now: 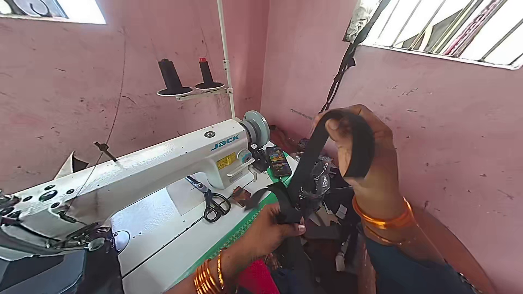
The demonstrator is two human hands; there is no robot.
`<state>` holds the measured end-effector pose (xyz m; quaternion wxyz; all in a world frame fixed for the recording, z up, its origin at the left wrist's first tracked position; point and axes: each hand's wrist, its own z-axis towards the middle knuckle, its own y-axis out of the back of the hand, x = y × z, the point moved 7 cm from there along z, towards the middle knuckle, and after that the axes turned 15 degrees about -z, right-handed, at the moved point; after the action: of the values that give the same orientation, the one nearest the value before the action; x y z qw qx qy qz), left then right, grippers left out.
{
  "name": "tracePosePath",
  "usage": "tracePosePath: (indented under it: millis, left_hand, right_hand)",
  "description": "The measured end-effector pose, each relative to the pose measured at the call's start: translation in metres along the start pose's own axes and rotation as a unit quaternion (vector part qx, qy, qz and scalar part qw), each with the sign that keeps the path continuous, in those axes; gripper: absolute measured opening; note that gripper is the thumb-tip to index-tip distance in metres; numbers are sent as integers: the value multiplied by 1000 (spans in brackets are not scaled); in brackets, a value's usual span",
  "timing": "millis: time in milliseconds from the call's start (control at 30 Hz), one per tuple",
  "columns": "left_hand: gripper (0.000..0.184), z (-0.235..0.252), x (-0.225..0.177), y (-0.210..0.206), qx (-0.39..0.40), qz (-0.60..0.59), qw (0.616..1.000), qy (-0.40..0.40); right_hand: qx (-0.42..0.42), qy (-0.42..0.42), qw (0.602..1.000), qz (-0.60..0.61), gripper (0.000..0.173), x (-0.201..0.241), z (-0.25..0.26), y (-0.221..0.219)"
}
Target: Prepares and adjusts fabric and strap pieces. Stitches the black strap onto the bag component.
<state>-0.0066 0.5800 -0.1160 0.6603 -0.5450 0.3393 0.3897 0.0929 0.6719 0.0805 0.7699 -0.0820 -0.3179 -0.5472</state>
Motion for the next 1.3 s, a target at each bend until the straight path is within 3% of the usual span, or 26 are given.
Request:
tracePosePath:
  millis: [67,133,200,267,367,433,533,600,667,700,767,833,867,900,933,1000,1033,1100,1200,1300]
  left_hand:
    - [9,-8,2,-4,46,26,998,25]
    - [9,-19,8,-1,54,55,995,63]
    - [11,-29,12,12,-2,33,996,84]
    - [19,-34,1,27,-53,-39,996,58]
    - [42,-40,-21,49,-62,-109,992,7]
    - [53,-44,-27,59,-56,-126,991,-1]
    - [65,-59,-29,69,-44,-125,991,2]
    - [69,-71,-31,71,-56,-121,991,5]
    - [66,-84,-36,71,-95,-121,988,-5]
    - [61,-94,-39,71,-128,-118,984,-20]
    - [51,-131,-58,78,-177,-48,980,-77]
    - [45,-194,-88,92,-236,63,958,-149]
    - [45,-233,-99,100,-266,95,943,-174]
    - [45,-274,-108,107,-292,113,931,-188]
    - [45,-318,-120,113,-315,132,920,-194]
    - [44,-406,-139,118,-365,144,898,-200]
    - [42,-446,-143,117,-390,136,887,-206]
    - [39,-504,-143,105,-431,123,862,-239]
    - [37,-530,-142,70,-454,174,834,-260]
    - [32,-496,-142,49,-430,137,845,-287]
  right_hand:
    - [-63,-107,978,167,17,-30,9,16]
    - [-137,-147,947,252,27,-56,15,62]
    - [-192,-135,928,289,32,-68,14,110]
    - [-180,-152,939,250,30,-61,-2,117]
    - [-28,-190,962,192,16,-52,-54,61]
    - [41,-217,935,278,9,-53,-89,20]
    - [50,-230,863,446,16,-60,-118,-17]
    - [45,-261,857,442,18,-62,-129,-36]
    - [115,-315,862,380,19,-45,-155,-76]
    - [193,-341,833,392,16,-32,-183,-108]
    - [316,-412,711,474,18,-11,-260,-173]
    - [338,-465,582,575,20,-12,-321,-213]
    - [335,-461,552,609,22,-14,-338,-219]
    - [323,-451,567,610,25,-18,-343,-218]
    - [297,-437,632,566,25,-24,-339,-214]
    - [209,-371,838,342,20,-55,-316,-194]
    - [158,-342,902,211,13,-75,-307,-182]
    - [112,-312,940,77,17,-97,-294,-178]
    - [209,-100,971,63,32,-46,-263,-224]
    - [342,99,920,167,58,36,-232,-293]
